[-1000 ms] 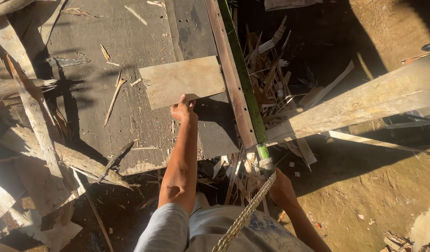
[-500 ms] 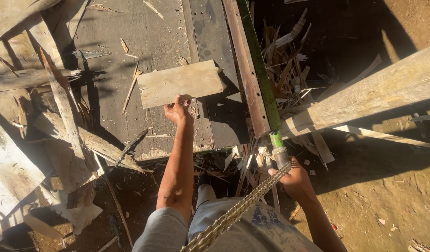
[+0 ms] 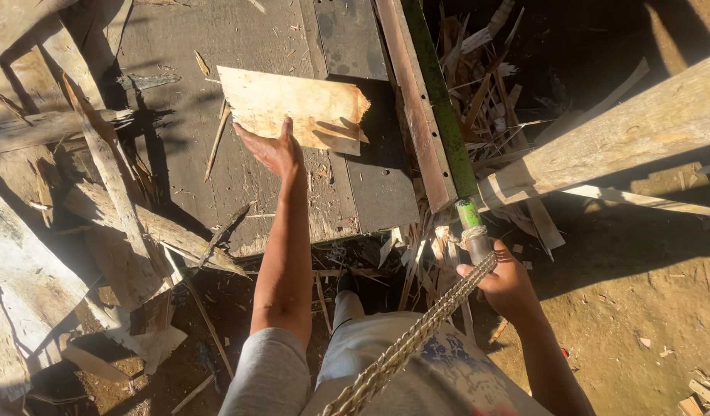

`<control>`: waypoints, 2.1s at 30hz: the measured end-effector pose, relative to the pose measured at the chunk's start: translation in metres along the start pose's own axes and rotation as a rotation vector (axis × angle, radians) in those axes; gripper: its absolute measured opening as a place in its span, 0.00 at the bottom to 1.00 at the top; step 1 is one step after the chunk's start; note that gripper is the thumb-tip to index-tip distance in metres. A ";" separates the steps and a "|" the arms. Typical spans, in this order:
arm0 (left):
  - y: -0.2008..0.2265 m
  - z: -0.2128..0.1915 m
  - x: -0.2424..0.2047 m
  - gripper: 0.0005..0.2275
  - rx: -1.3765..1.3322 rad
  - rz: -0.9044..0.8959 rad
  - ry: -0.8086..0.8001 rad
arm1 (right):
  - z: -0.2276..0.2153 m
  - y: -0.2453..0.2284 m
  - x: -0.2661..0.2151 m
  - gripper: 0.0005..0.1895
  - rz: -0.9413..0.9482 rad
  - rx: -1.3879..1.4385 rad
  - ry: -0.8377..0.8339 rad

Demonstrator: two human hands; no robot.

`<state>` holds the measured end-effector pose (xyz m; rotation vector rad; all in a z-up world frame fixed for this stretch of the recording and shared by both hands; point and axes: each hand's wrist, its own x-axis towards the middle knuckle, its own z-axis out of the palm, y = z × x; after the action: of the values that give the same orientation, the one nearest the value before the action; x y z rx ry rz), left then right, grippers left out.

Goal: Sorting and moving large wood shavings and veneer pieces in a workshop environment.

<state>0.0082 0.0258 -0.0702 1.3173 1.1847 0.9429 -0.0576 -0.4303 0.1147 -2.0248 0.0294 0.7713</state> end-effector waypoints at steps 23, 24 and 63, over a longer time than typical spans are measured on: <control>-0.038 0.007 0.063 0.51 0.836 -0.225 -0.055 | 0.004 0.006 0.010 0.31 0.198 -0.187 0.093; -0.041 0.006 0.072 0.53 0.901 -0.164 -0.094 | 0.002 0.009 0.012 0.30 0.203 -0.185 0.097; -0.070 0.030 0.051 0.19 -0.059 -0.053 -0.052 | -0.003 0.018 0.003 0.34 -0.131 -0.200 0.125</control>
<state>0.0385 0.0645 -0.1475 1.2500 1.1387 0.8938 -0.0595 -0.4416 0.1006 -2.2379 -0.1114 0.5839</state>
